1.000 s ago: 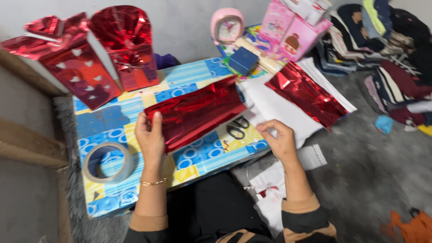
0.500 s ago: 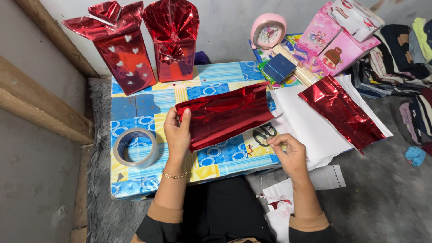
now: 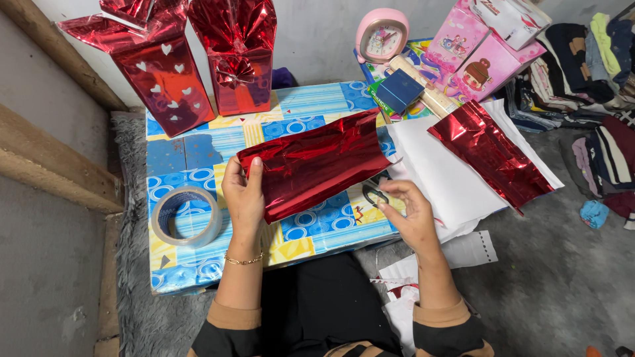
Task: The person wraps a small green box using red metallic paper and white tissue paper. They cut the paper with scissors, fold the tissue around the box, apply clear tape to secure the folds, and smooth the edges to complete the wrapping.
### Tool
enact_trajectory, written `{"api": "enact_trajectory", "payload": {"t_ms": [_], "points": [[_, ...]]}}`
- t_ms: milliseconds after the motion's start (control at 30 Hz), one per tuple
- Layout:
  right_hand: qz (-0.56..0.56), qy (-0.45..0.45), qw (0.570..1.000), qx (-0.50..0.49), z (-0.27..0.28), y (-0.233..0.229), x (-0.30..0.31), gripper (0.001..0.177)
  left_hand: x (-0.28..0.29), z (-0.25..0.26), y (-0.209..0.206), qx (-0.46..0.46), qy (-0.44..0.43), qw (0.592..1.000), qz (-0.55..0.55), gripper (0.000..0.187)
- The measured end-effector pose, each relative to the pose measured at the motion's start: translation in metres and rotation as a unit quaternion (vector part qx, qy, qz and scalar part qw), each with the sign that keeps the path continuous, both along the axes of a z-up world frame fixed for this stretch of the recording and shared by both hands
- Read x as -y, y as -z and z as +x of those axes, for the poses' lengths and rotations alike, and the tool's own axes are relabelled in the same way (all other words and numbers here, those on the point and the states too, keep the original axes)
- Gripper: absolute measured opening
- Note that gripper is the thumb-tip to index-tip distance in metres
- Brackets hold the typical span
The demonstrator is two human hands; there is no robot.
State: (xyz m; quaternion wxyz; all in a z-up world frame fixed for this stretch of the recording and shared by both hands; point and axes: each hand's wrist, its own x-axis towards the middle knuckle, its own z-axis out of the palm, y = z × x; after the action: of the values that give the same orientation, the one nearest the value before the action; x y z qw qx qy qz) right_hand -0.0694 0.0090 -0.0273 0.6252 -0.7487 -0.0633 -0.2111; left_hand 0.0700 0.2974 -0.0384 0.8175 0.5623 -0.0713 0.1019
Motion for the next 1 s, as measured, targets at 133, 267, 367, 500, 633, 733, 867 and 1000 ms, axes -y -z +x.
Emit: {"api": "enact_trajectory", "payload": {"t_ms": [133, 267, 367, 500, 633, 733, 867, 1000], "points": [[0.121, 0.051, 0.988, -0.086, 0.017, -0.012, -0.003, 0.017, -0.012, -0.014, -0.015, 0.044, -0.030, 0.998, 0.017, 0.013], [-0.134, 0.009, 0.986, -0.098, 0.037, -0.031, -0.022, 0.037, -0.041, -0.024, -0.037, 0.097, -0.106, 0.989, 0.037, 0.012], [-0.434, -0.034, 0.900, 0.018, 0.035, -0.038, -0.056, 0.044, -0.067, -0.029, -0.055, 0.119, -0.151, 0.981, 0.028, 0.011], [-0.552, -0.009, 0.832, 0.056, 0.017, -0.036, -0.078, 0.050, -0.097, -0.034, -0.069, 0.133, -0.168, 0.976, -0.031, 0.013], [-0.509, -0.004, 0.861, 0.012, -0.003, -0.023, -0.053, 0.034, -0.112, -0.038, -0.071, 0.125, -0.177, 0.976, -0.030, 0.016], [-0.530, 0.020, 0.847, 0.011, -0.013, -0.010, -0.033, 0.018, -0.110, -0.036, -0.066, 0.120, -0.178, 0.977, -0.022, 0.016], [-0.486, 0.092, 0.866, 0.070, -0.013, -0.012, -0.011, 0.014, -0.101, -0.038, -0.060, 0.121, -0.183, 0.975, 0.020, 0.013], [-0.450, 0.159, 0.877, 0.056, -0.007, -0.027, -0.002, 0.014, -0.092, -0.046, -0.061, 0.135, -0.219, 0.962, 0.087, 0.011]]}}
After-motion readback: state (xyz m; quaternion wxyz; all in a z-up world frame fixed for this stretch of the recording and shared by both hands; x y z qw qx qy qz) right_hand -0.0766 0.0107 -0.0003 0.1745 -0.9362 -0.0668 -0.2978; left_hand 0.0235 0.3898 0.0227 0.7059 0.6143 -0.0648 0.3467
